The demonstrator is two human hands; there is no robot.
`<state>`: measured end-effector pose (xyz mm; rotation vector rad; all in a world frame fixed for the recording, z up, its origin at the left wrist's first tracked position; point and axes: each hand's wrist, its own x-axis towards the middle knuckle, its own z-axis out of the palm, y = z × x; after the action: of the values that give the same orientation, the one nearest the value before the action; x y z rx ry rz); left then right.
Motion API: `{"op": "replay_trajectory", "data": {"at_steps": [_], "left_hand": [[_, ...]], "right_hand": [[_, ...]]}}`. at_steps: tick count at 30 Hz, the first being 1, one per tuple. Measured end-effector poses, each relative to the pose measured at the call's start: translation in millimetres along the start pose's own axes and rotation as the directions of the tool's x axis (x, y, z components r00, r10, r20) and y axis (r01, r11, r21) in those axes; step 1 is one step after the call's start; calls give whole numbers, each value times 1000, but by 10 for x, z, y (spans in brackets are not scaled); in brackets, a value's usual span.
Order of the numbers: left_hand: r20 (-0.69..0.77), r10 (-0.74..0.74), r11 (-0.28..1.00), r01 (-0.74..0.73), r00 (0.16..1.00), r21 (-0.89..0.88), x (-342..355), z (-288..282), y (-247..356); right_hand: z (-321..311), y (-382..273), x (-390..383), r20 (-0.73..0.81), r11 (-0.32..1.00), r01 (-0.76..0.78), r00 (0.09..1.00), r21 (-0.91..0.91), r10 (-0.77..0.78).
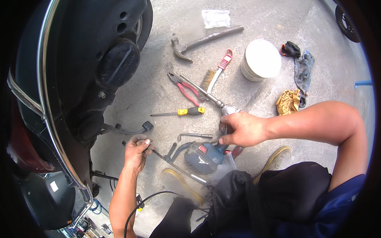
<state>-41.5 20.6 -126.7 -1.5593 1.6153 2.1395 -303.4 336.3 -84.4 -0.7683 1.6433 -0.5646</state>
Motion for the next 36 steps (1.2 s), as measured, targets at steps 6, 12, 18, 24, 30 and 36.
{"op": "replay_trajectory", "data": {"at_steps": [6, 12, 18, 24, 30, 36], "left_hand": [[112, -88, 993, 79, 990, 83, 68, 124, 8], [218, -165, 980, 136, 962, 142, 240, 277, 16], [158, -119, 990, 104, 980, 100, 287, 384, -152], [103, -133, 987, 122, 986, 102, 332, 283, -435], [73, -134, 963, 113, 988, 243, 318, 83, -700], [79, -167, 986, 165, 983, 33, 227, -91, -817]], "right_hand": [[737, 928, -123, 84, 510, -350, 877, 786, 473], [880, 1021, 45, 141, 340, -320, 877, 884, 459], [1171, 980, 284, 110, 168, -198, 899, 966, 425], [1250, 1035, 433, 140, -34, -136, 944, 990, 298], [1057, 1030, 411, 80, 103, -127, 925, 986, 372], [865, 1079, 318, -46, 228, -68, 886, 971, 460]]}}
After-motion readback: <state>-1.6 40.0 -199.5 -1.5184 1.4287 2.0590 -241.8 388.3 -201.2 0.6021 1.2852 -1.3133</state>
